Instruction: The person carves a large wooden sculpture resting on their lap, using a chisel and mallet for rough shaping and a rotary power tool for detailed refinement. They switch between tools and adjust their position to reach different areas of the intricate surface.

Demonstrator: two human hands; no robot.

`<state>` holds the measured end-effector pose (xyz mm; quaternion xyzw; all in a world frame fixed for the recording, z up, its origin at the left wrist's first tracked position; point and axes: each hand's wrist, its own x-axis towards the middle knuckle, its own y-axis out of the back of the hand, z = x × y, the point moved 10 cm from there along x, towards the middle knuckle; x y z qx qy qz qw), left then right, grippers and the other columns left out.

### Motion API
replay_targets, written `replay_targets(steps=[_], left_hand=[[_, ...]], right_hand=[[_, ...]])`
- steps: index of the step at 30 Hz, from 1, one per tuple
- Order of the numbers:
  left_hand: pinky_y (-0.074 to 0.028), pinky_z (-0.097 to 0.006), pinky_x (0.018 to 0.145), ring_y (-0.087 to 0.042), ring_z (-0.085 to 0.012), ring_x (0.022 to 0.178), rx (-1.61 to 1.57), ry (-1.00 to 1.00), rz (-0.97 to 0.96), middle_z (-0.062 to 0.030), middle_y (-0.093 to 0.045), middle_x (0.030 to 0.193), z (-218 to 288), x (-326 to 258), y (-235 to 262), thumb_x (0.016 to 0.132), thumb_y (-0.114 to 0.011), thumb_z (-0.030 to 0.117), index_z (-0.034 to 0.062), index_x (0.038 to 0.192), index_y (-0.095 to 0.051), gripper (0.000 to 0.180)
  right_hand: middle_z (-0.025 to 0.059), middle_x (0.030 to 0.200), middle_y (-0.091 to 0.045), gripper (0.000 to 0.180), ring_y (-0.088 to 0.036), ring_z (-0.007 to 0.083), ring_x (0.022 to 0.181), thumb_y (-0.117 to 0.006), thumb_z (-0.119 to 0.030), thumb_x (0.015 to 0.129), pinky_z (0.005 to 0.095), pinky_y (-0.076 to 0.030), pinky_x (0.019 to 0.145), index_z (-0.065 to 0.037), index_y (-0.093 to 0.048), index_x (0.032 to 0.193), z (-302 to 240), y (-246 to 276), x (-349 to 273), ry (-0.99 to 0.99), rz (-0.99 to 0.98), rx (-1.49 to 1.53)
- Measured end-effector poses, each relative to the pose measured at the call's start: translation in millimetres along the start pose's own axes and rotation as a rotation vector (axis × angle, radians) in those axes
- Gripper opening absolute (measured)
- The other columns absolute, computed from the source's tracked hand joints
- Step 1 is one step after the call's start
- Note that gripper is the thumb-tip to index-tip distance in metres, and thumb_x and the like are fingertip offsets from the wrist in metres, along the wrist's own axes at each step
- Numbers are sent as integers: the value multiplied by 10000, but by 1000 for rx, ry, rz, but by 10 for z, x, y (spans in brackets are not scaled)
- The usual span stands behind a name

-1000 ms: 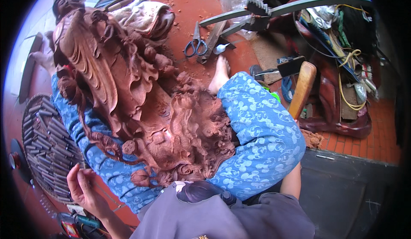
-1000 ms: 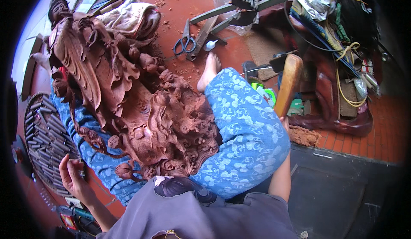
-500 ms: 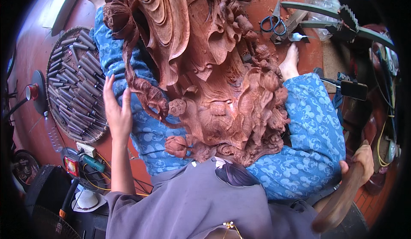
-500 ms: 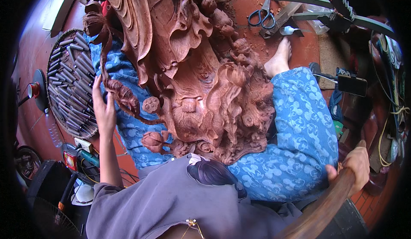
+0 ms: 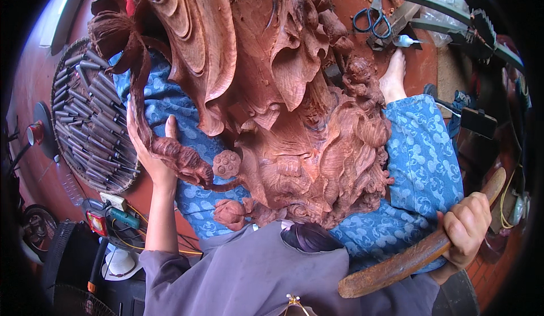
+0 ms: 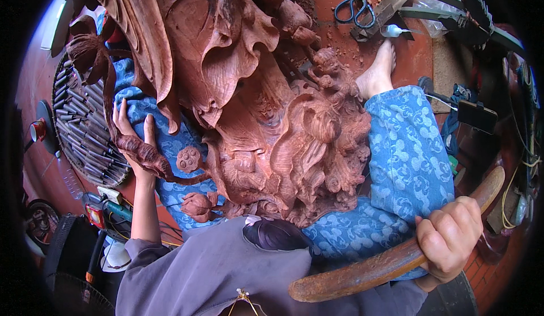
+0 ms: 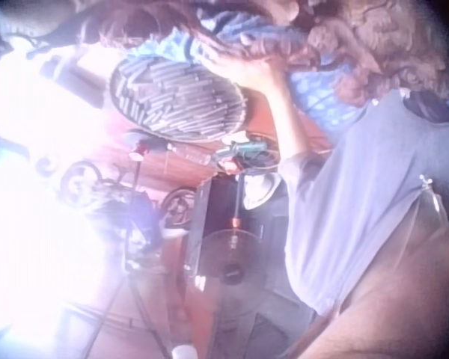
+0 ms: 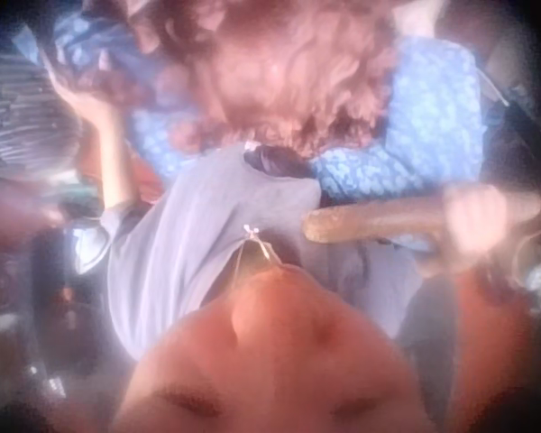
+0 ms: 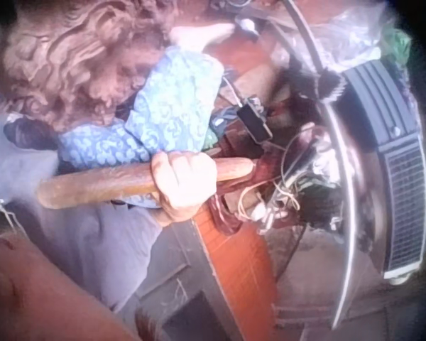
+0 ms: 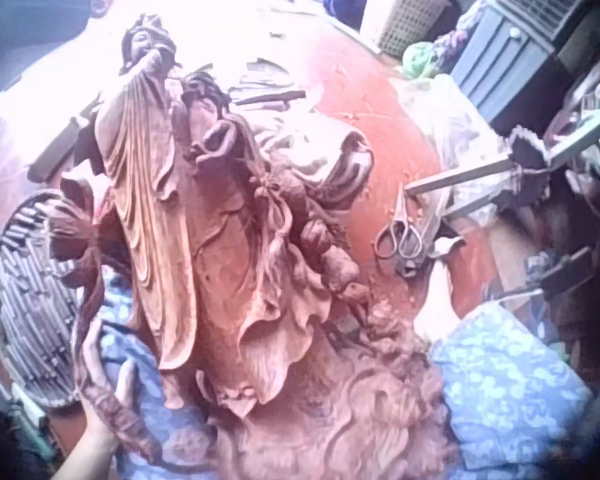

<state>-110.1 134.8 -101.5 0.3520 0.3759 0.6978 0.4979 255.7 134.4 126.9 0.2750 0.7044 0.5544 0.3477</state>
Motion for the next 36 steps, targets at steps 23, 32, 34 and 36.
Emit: replay_targets(steps=[23, 32, 34, 36], left_hand=[[-309, -443, 1060, -405, -374, 1263, 160, -71, 8, -206, -431, 1364, 80, 32, -61, 832, -659, 258, 77, 1386, -377, 648], [-302, -439, 1067, -398, -384, 1269, 157, -95, -26, -223, -423, 1354, 104, 56, -79, 841, -644, 225, 46, 1377, -376, 626], [-299, -445, 1069, -384, -391, 1279, 155, -95, -20, -229, -396, 1376, 74, 44, -92, 839, -648, 231, 53, 1381, -372, 633], [-308, -449, 1065, -382, -389, 1283, 183, -52, -4, -219, -403, 1377, 17, -7, -52, 829, -667, 257, 71, 1386, -369, 658]], right_hand=[[65, 655, -480, 237, -496, 219, 566, -678, -134, 561, 373, -391, 545, -46, -537, 730, 130, -71, -160, 13, -117, 41], [74, 640, -472, 231, -480, 230, 560, -672, -134, 576, 378, -360, 545, -29, -523, 718, 121, -78, -258, 66, -149, 80], [74, 636, -470, 235, -477, 232, 556, -664, -151, 574, 381, -360, 549, -29, -525, 719, 125, -117, -269, 63, -160, 93], [56, 641, -478, 231, -493, 210, 562, -648, -180, 562, 372, -397, 565, -59, -550, 733, 142, -166, -255, 47, -168, 81]])
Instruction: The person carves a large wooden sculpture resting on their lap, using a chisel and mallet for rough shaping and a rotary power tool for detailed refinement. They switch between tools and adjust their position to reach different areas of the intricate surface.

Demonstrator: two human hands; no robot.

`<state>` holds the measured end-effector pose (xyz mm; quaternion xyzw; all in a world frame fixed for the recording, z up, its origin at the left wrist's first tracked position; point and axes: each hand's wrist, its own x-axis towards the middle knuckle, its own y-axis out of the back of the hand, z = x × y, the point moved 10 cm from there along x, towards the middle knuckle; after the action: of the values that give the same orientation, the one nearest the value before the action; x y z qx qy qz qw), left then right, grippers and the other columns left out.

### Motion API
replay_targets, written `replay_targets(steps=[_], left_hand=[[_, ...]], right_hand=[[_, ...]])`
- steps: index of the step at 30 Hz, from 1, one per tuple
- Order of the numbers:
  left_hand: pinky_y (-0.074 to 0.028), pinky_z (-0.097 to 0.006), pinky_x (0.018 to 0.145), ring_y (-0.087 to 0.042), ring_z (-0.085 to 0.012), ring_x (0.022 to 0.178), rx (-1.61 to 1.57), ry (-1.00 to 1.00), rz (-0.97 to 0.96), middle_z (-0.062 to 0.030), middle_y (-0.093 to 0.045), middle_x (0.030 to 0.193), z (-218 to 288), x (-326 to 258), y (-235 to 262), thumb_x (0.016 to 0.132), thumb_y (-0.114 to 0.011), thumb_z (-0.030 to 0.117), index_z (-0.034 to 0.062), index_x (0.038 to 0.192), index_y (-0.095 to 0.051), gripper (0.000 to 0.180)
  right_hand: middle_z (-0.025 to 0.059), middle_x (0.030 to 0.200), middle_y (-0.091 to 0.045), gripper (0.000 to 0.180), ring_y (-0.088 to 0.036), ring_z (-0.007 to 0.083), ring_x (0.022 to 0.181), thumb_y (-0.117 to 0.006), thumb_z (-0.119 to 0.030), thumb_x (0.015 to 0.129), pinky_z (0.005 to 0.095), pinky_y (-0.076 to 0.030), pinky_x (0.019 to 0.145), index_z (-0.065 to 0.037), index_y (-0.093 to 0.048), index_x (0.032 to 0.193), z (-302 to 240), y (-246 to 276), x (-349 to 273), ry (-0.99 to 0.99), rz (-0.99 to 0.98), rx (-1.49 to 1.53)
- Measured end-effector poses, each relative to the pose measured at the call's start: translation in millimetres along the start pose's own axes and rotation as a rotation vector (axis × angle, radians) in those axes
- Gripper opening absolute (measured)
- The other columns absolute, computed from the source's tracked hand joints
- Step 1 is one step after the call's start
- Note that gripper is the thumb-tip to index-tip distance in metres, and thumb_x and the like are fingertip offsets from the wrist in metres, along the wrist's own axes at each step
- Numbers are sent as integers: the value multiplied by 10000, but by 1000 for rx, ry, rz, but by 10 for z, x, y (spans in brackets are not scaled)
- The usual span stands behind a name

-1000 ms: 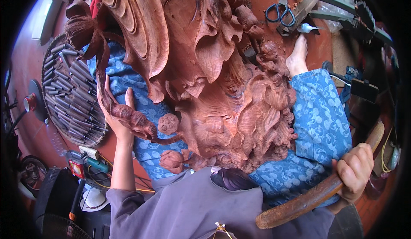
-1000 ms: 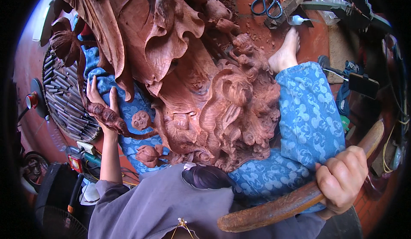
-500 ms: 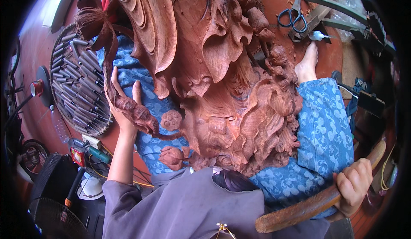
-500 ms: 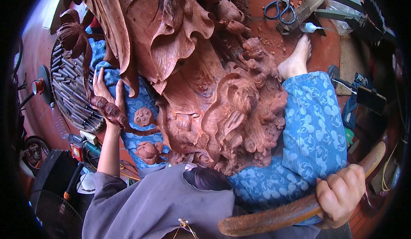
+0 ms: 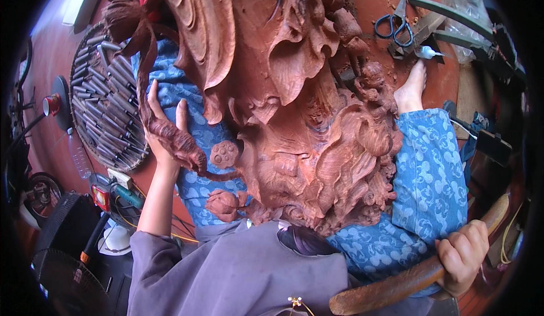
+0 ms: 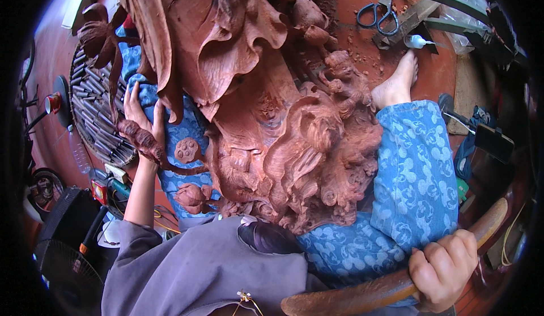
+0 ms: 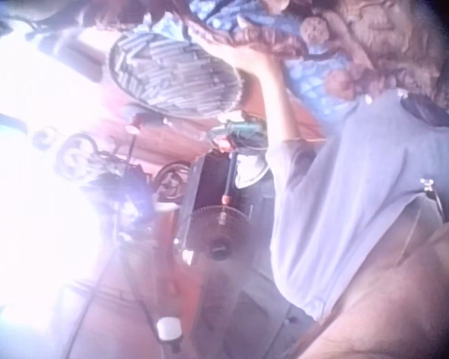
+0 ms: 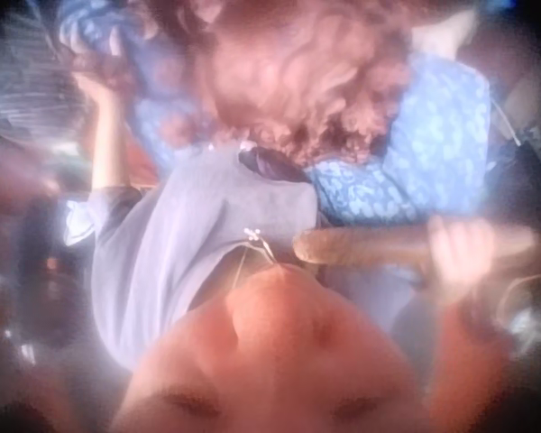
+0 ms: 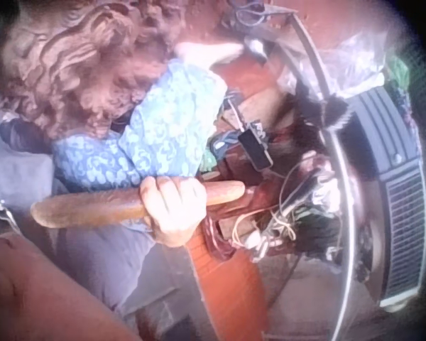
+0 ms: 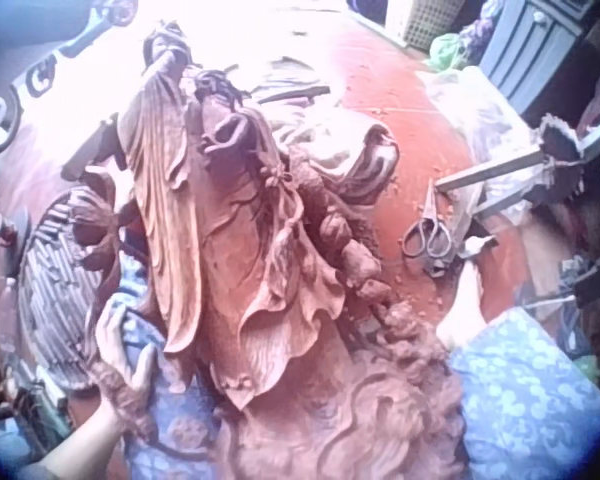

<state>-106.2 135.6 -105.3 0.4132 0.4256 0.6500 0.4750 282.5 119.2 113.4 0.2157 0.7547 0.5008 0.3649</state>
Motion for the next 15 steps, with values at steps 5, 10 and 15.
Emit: replay_targets(steps=[5, 10, 15], left_hand=[[-251, -463, 1092, -352, -382, 1300, -83, 8, -23, -228, -366, 1399, -42, 28, -34, 855, -623, 323, 44, 1375, -383, 637], [-260, -393, 1100, -392, -319, 1295, -90, 23, 4, -197, -393, 1406, -108, -30, -41, 872, -613, 285, 32, 1381, -371, 618], [-325, -329, 1051, -465, -207, 1223, -842, 319, 124, -141, -497, 1313, -685, -262, 71, 980, -445, 155, -9, 1329, -431, 386]], right_hand=[[68, 626, -473, 280, -485, 230, 564, -595, -274, 548, 379, -392, 574, -47, -548, 705, -27, 19, 59, -34, -32, 4], [77, 614, -469, 287, -487, 253, 582, -597, -276, 544, 384, -386, 587, -34, -551, 692, -35, 44, 63, -32, -9, -42], [106, 632, -467, 264, -487, 291, 603, -622, -220, 552, 398, -370, 591, -15, -544, 699, -16, 63, 53, -55, 9, -82]])
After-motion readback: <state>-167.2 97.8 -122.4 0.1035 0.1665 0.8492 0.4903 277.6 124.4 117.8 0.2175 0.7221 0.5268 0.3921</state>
